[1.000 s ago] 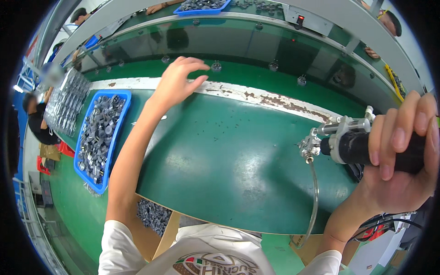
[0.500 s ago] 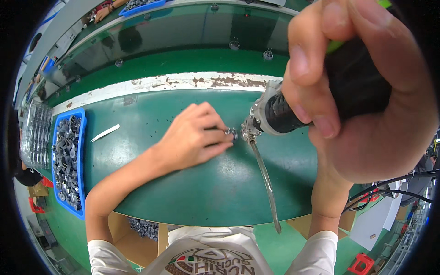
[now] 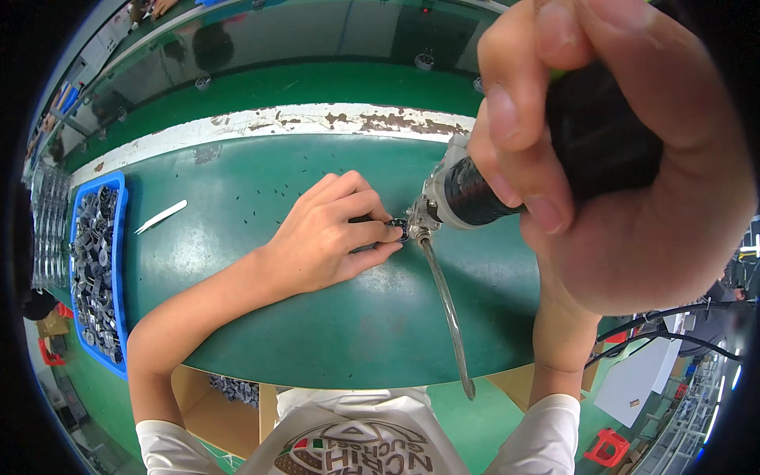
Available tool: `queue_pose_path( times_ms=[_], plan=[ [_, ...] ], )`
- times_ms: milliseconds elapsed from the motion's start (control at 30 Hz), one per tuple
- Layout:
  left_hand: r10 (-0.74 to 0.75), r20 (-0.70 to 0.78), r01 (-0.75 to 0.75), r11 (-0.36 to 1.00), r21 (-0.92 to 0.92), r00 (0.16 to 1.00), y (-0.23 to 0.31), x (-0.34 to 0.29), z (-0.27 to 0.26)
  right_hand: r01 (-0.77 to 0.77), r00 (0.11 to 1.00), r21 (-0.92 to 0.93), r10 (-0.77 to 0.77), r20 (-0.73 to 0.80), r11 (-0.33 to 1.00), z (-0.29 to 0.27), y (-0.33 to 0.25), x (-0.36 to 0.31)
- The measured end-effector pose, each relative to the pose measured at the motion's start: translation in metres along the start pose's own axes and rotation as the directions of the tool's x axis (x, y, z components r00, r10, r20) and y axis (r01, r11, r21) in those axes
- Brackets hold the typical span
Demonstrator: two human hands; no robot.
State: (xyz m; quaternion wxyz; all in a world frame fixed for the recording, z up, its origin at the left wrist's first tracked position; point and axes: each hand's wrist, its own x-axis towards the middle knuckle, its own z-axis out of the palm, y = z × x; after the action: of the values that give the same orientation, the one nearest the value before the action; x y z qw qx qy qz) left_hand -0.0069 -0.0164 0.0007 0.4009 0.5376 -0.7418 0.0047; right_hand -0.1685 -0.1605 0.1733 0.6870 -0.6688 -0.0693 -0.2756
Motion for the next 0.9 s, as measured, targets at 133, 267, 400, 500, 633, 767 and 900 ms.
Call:
queue_pose_path(
  times_ms=[133, 267, 400, 500, 633, 767, 900],
  plan=[
    [0.0, 0.004, 0.0, 1.0, -0.003, 1.0, 0.0, 0.0, 0.0, -0.044, 0.999, -0.099, 0.043, -0.011, 0.994, 0.003, -0.008, -0.002],
    [-0.001, 0.009, 0.001, 1.0, -0.008, 1.0, 0.0, 0.001, 0.0, 0.017, 0.999, -0.021, -0.017, 0.03, 1.0, -0.001, 0.009, 0.006],
    [0.003, -0.005, -0.003, 1.0, -0.008, 1.0, 0.0, 0.0, 0.0, 0.096, 0.994, 0.018, -0.097, 0.047, 0.995, -0.008, 0.017, 0.004],
    [-0.006, 0.004, 0.006, 1.0, -0.013, 1.0, 0.0, 0.0, 0.001, 0.096, 0.994, 0.029, -0.098, 0.043, 0.995, -0.008, 0.019, 0.002],
    [-0.019, 0.012, 0.019, 0.999, -0.026, 1.0, 0.001, 0.001, 0.0, 0.112, 0.993, -0.066, -0.115, -0.04, 0.991, 0.006, 0.024, 0.006],
    [-0.008, -0.005, 0.008, 1.0, -0.013, 1.0, 0.001, 0.002, -0.001, 0.135, 0.983, -0.062, -0.142, -0.119, 0.989, 0.015, 0.004, 0.004],
    [-0.064, 0.025, 0.065, 0.997, -0.036, 0.998, -0.002, 0.0, -0.002, 0.161, 0.982, -0.107, -0.169, -0.077, 0.981, 0.0, -0.035, -0.017]
  ],
)
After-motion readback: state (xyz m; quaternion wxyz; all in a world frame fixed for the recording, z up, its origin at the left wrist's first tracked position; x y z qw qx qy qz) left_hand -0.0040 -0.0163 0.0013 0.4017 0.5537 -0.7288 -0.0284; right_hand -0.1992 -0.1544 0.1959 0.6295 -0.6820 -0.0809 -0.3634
